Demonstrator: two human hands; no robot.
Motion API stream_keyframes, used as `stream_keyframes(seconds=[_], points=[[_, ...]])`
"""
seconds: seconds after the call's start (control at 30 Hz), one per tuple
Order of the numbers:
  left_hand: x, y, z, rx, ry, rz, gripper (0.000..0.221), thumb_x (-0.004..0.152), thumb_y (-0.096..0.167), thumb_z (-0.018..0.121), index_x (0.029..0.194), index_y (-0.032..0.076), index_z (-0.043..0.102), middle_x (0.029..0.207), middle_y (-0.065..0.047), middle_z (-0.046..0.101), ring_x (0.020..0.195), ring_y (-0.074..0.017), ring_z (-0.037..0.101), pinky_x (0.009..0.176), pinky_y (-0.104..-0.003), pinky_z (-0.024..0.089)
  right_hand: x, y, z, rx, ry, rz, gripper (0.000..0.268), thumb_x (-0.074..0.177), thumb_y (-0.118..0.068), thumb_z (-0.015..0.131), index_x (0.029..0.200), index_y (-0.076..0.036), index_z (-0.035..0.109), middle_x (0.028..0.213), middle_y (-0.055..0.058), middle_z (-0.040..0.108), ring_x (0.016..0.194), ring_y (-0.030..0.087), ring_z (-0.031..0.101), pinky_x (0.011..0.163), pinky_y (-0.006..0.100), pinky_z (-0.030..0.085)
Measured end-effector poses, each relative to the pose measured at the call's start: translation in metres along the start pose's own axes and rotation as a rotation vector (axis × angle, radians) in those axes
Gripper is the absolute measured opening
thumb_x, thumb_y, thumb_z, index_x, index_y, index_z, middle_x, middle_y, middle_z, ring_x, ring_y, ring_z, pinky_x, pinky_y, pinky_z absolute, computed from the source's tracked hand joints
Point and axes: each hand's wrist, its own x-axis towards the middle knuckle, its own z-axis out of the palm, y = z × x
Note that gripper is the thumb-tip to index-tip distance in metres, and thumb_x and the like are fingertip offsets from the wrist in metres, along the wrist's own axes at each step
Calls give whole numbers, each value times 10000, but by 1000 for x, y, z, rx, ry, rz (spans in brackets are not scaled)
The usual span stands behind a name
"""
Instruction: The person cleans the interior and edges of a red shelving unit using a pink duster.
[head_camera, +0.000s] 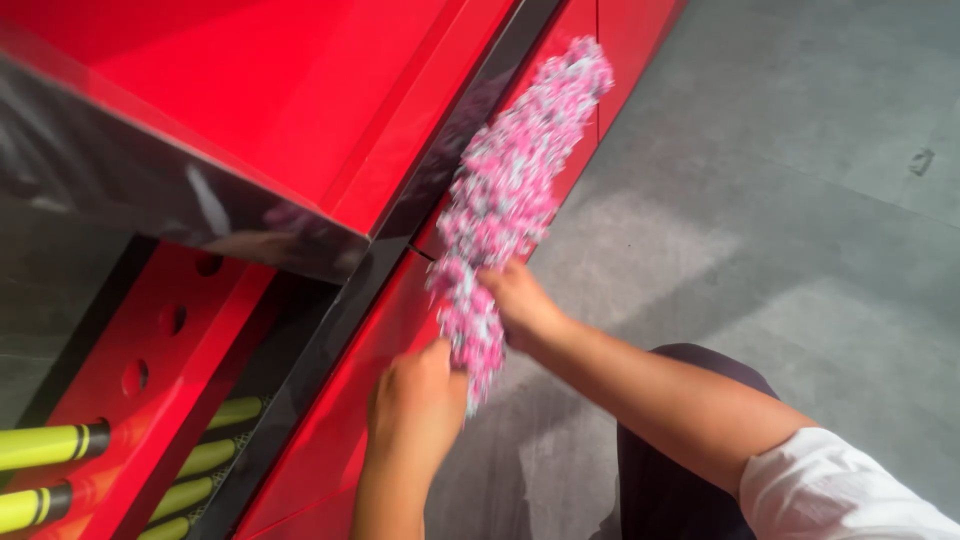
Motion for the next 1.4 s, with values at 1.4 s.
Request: stream_keyframes(seconds=[1.4], points=[[40, -129, 149, -649, 114, 105, 297, 897, 276, 640, 1045, 30, 716, 941, -227, 752, 894, -383, 732, 770, -464, 552, 54, 132, -60, -532, 224, -589, 448, 944, -4, 502, 1392, -22, 506, 1280, 143, 652, 1188, 271, 599, 1043, 412, 481]])
